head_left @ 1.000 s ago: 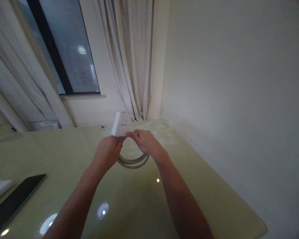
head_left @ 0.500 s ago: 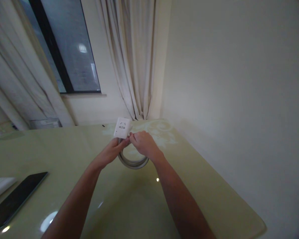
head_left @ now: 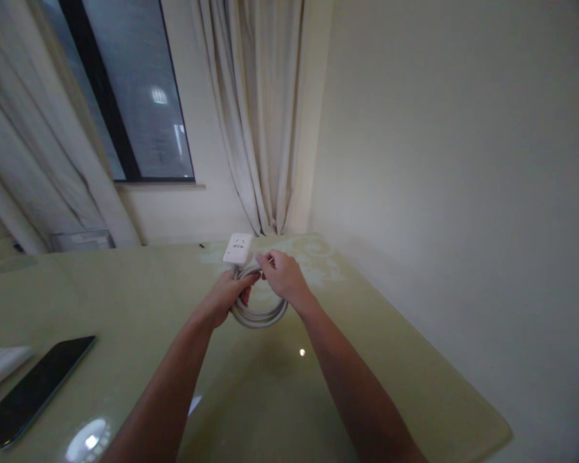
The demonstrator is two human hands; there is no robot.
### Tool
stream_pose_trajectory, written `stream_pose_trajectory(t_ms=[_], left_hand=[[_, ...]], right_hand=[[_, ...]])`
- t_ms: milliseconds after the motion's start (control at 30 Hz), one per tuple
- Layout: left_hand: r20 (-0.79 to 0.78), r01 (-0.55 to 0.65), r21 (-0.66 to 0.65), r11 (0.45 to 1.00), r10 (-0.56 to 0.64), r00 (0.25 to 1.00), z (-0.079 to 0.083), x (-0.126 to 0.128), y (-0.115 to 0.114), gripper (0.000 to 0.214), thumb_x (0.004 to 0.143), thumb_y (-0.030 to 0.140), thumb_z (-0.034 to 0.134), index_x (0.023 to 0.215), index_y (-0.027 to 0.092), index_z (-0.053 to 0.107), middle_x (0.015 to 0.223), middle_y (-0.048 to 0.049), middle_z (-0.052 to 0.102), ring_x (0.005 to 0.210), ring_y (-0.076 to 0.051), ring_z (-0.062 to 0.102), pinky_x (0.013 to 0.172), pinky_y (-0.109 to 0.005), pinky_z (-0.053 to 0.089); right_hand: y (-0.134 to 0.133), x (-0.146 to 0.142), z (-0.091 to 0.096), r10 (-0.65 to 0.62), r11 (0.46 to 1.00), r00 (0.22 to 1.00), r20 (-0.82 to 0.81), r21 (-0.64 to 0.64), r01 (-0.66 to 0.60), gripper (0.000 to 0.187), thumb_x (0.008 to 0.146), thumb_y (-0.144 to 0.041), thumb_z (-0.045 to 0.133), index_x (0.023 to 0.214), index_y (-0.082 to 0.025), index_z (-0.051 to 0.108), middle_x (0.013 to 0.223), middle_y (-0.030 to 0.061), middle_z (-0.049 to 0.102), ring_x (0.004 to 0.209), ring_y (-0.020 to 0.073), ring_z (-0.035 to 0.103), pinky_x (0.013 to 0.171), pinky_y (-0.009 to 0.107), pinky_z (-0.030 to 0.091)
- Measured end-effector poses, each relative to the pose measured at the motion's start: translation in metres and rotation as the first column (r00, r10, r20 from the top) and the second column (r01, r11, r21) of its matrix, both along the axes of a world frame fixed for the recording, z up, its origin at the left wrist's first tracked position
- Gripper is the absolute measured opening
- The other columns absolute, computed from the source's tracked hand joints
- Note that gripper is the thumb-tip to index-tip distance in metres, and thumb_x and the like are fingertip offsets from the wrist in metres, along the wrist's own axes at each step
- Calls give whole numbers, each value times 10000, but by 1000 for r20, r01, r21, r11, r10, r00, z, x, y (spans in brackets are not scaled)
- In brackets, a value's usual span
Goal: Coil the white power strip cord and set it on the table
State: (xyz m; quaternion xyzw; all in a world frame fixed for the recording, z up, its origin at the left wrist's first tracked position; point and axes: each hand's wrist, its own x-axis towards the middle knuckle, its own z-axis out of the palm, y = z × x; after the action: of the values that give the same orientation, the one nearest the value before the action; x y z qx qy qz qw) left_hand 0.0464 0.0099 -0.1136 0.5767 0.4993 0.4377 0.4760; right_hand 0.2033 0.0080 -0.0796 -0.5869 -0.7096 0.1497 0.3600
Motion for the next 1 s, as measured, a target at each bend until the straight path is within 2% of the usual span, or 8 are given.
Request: stream_pose_trajectory(t_ms=[100, 200, 400, 533, 667, 733, 900, 1000], left_hand=[[-23, -93, 6, 996, 93, 995, -5, 5, 6, 444, 746, 512, 724, 524, 215, 480, 414, 15, 466, 378, -97, 408, 397, -219, 335], [-59, -133, 7, 991, 133, 989, -8, 5, 9, 404, 743, 468, 723, 518, 208, 511, 377, 13, 451, 355, -103, 390, 387, -225, 286], [-41, -56, -16, 998, 56, 998, -13, 8, 5, 359, 646, 450, 842, 623, 175, 612, 468, -18, 577, 413, -120, 474, 422, -224, 302], [63, 26, -56, 998, -22, 998, -21, 18, 2, 461, 654, 583, 828, 694, 178, 612, 557, -26, 613, 475, -132, 534, 444, -229, 336], [164, -47, -64, 997, 57, 985, -31, 28, 10, 524, 650, 657, 767, 657, 221, 477, 515, 58, 462, 446, -82, 423, 452, -218, 332], [185, -90, -71, 993, 102, 978, -36, 30, 14, 545, 650, 688, 736, 657, 234, 433, 510, 78, 407, 440, -73, 386, 453, -214, 330], [73, -40, -102, 994, 48, 996, -56, 42, 10, 558, 740, 740, 654, 663, 204, 523, 575, -9, 557, 475, -114, 504, 451, -235, 368], [-83, 40, -100, 994, -49, 995, -71, 61, 5, 503, 831, 652, 665, 707, 168, 615, 620, -47, 628, 526, -141, 576, 481, -246, 426]], right_hand=[[-5, -3, 0, -48, 998, 984, 169, -27, 53, 483, 1084, -560, 445, 1016, -189, 746, 995, 118, 798, 921, 234, 733, 790, 303, 444], [-6, -6, -1, -72, 997, 951, 300, 25, 67, 607, 1115, -571, 313, 995, -175, 757, 980, 153, 794, 908, 255, 745, 783, 320, 451], [1, 3, -3, -48, 995, 882, 469, 101, 1, 640, 1127, -542, 276, 1002, -169, 781, 935, 148, 794, 871, 245, 745, 756, 307, 449], [9, 15, -4, -18, 997, 910, 413, 75, -15, 637, 1110, -578, 342, 894, -168, 780, 865, 127, 780, 828, 226, 723, 730, 295, 417], [15, 22, -8, 69, 996, 985, 160, 42, -77, 538, 1081, -584, 459, 927, -166, 761, 839, 63, 762, 800, 177, 694, 710, 258, 403], [17, 24, -13, 82, 997, 989, 121, -23, -80, 486, 1085, -554, 466, 982, -173, 750, 863, 55, 764, 806, 173, 696, 702, 250, 412], [19, 48, -35, -60, 989, 913, 403, -100, 109, 478, 1122, -508, 349, 1220, -191, 693, 1122, 149, 776, 1018, 251, 733, 812, 308, 478], [20, 77, -55, -33, 979, 874, 484, -160, 125, 448, 1112, -476, 396, 1175, -172, 720, 1134, 190, 773, 1075, 292, 743, 849, 335, 505]])
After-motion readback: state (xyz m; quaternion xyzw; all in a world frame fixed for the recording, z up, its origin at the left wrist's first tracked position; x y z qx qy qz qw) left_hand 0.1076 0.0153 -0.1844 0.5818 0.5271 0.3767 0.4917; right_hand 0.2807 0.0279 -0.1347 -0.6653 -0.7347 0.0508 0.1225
